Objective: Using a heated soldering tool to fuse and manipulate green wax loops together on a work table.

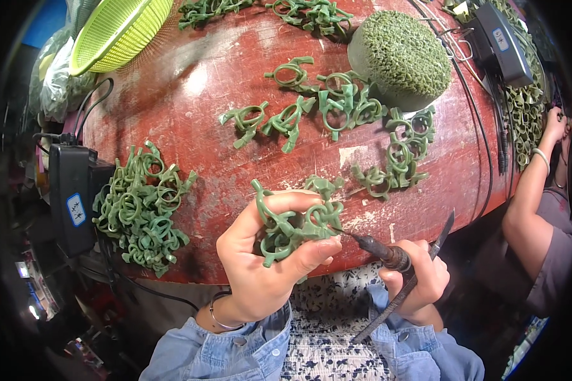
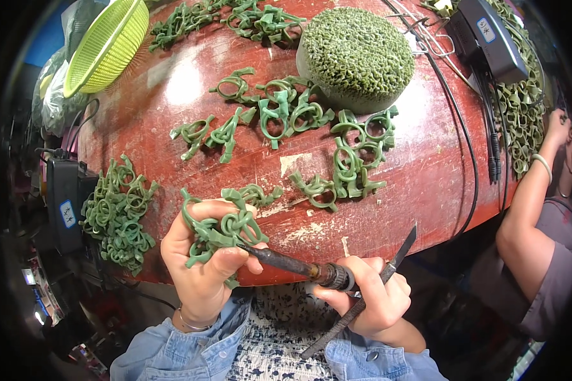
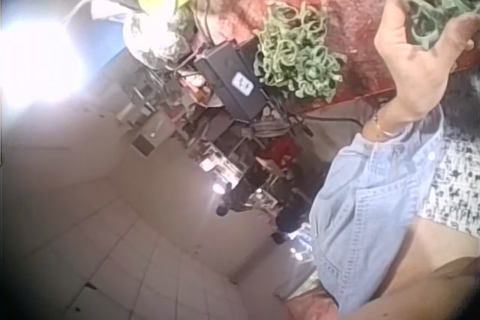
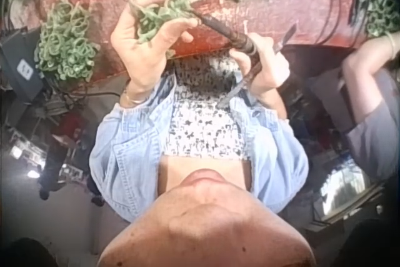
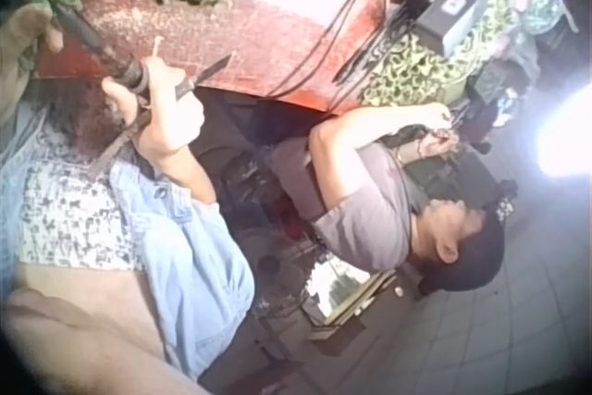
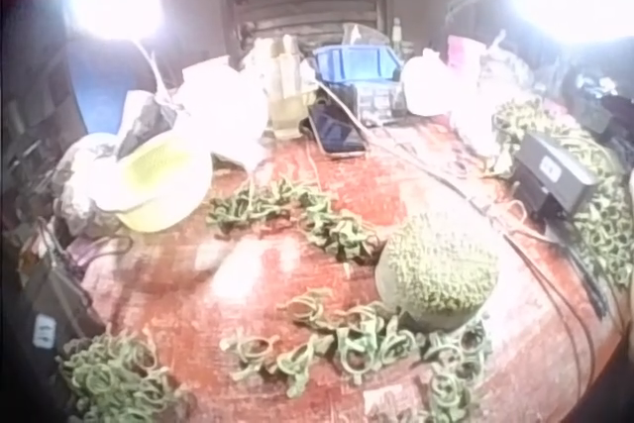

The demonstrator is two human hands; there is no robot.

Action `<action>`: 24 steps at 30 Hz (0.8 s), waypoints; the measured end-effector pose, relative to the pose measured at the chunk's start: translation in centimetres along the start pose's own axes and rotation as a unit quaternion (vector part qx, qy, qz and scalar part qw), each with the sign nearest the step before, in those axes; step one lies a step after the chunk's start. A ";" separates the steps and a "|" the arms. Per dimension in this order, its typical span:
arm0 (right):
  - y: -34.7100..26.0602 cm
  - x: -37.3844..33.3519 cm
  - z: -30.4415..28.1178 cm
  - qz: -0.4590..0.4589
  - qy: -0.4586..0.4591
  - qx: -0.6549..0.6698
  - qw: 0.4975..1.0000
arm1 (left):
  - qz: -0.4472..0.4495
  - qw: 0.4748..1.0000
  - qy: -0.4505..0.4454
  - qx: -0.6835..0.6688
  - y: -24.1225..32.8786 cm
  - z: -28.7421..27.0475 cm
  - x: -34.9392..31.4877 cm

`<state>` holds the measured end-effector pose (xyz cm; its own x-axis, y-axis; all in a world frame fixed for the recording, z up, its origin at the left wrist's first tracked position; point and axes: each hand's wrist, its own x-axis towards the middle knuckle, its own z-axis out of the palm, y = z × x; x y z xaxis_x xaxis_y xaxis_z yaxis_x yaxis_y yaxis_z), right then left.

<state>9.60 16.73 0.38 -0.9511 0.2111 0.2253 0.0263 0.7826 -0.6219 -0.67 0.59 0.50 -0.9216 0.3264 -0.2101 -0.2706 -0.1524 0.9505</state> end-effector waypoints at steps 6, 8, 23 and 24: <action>0.0 -0.1 0.0 0.004 -0.001 0.004 1.000 | -0.003 1.000 0.017 0.005 0.1 0.2 0.0; 0.1 -0.1 0.0 0.002 -0.007 -0.006 1.000 | -0.003 1.000 0.022 0.004 0.1 0.2 0.0; 0.8 -0.8 0.4 0.021 0.032 0.081 0.996 | 0.006 1.000 -0.003 0.016 0.0 -0.1 0.0; 0.9 -0.9 0.5 0.026 0.047 0.102 0.993 | 0.016 0.999 -0.018 0.037 0.0 -0.2 0.0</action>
<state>10.31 16.96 -0.74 -0.9166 0.3101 0.2523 0.0027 0.6358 -0.7718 -0.74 0.42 0.45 -0.9183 0.3567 -0.1717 -0.2183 -0.0944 0.9713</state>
